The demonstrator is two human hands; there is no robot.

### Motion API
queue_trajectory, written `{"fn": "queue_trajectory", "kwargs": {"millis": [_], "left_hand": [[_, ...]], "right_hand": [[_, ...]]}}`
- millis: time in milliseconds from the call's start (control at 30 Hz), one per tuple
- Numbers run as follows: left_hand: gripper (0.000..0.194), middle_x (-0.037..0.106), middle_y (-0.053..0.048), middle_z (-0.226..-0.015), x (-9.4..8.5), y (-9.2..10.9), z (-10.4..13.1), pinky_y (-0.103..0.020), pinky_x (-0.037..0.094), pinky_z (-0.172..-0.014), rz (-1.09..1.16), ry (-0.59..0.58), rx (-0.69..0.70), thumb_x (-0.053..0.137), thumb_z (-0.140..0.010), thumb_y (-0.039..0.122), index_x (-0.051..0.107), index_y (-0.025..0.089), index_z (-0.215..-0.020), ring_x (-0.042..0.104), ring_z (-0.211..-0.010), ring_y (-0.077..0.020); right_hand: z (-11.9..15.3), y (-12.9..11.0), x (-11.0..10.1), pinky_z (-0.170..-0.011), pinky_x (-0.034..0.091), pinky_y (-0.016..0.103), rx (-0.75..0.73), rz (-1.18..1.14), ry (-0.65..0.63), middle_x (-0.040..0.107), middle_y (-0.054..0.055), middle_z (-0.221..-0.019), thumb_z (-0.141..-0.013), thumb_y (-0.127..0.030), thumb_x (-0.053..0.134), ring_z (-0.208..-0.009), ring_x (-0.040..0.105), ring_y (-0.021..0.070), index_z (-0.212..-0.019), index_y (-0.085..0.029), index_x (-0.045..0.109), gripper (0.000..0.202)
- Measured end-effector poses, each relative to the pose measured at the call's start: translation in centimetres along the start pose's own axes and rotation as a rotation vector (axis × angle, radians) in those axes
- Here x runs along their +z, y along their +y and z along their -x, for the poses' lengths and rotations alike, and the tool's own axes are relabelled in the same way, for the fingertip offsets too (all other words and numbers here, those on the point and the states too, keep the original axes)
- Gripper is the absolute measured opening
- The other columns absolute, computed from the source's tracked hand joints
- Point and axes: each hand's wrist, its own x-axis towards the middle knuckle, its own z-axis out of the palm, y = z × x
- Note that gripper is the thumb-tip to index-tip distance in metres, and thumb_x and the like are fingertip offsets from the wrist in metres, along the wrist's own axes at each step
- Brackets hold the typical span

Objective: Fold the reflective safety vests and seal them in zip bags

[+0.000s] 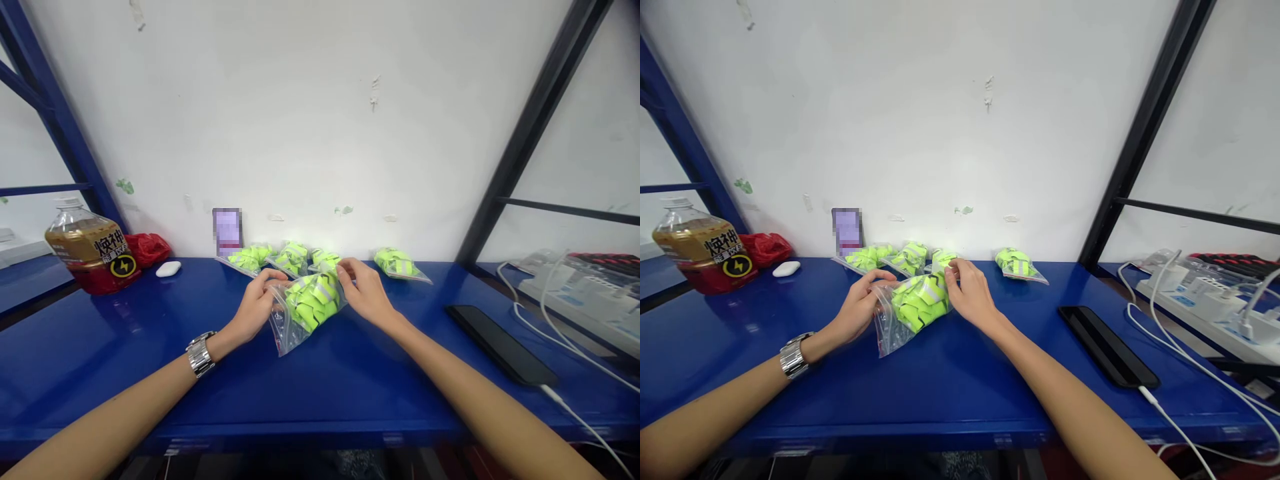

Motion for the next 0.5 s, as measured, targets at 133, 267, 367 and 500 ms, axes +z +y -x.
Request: {"fn": "queue_trajectory", "kwargs": {"millis": [133, 267, 367, 500], "left_hand": [[0.028, 0.062, 0.001, -0.074, 0.2, 0.6, -0.1, -0.021, 0.047, -0.05, 0.062, 0.064, -0.008, 0.065, -0.07, 0.031, 0.054, 0.018, -0.091, 0.058, -0.06, -0.0124], [0.029, 0.055, 0.005, -0.068, 0.0, 0.4, -0.3, -0.018, 0.039, -0.047, -0.061, 0.176, 0.077, 0.068, -0.069, 0.035, 0.048, 0.019, -0.084, 0.048, -0.051, -0.0077], [0.035, 0.045, 0.008, -0.061, -0.5, -0.3, -0.5, -0.017, 0.035, -0.048, -0.195, 0.264, 0.144, 0.069, -0.07, 0.035, 0.037, 0.02, -0.07, 0.04, -0.05, -0.0063], [0.04, 0.042, 0.005, -0.057, -0.9, -0.8, -0.4, -0.02, 0.036, -0.052, -0.36, 0.196, 0.221, 0.065, -0.075, 0.036, 0.034, 0.019, -0.056, 0.042, -0.055, -0.0085]], "right_hand": [[-0.1, 0.8, 0.7, -0.069, 0.041, 0.029, 0.134, -0.149, -0.18, 0.065, 0.005, -0.082, -0.095, -0.048, 0.034, -0.077, 0.059, 0.0204, -0.087, -0.019, 0.06, 0.04], [0.0, 1.5, 2.0, -0.058, 0.036, 0.026, 0.198, -0.39, -0.155, 0.053, 0.0, -0.066, -0.089, -0.059, 0.041, -0.062, 0.047, 0.0148, -0.073, -0.019, 0.053, 0.045], [0.0, 1.8, 2.5, -0.053, 0.031, 0.024, 0.213, -0.413, -0.03, 0.045, -0.003, -0.06, -0.085, -0.061, 0.046, -0.057, 0.04, 0.0125, -0.069, -0.02, 0.046, 0.044], [-0.2, 1.7, 1.9, -0.05, 0.024, 0.026, 0.232, -0.191, 0.127, 0.038, -0.005, -0.051, -0.087, -0.051, 0.045, -0.052, 0.035, 0.0123, -0.06, -0.022, 0.036, 0.041]]}}
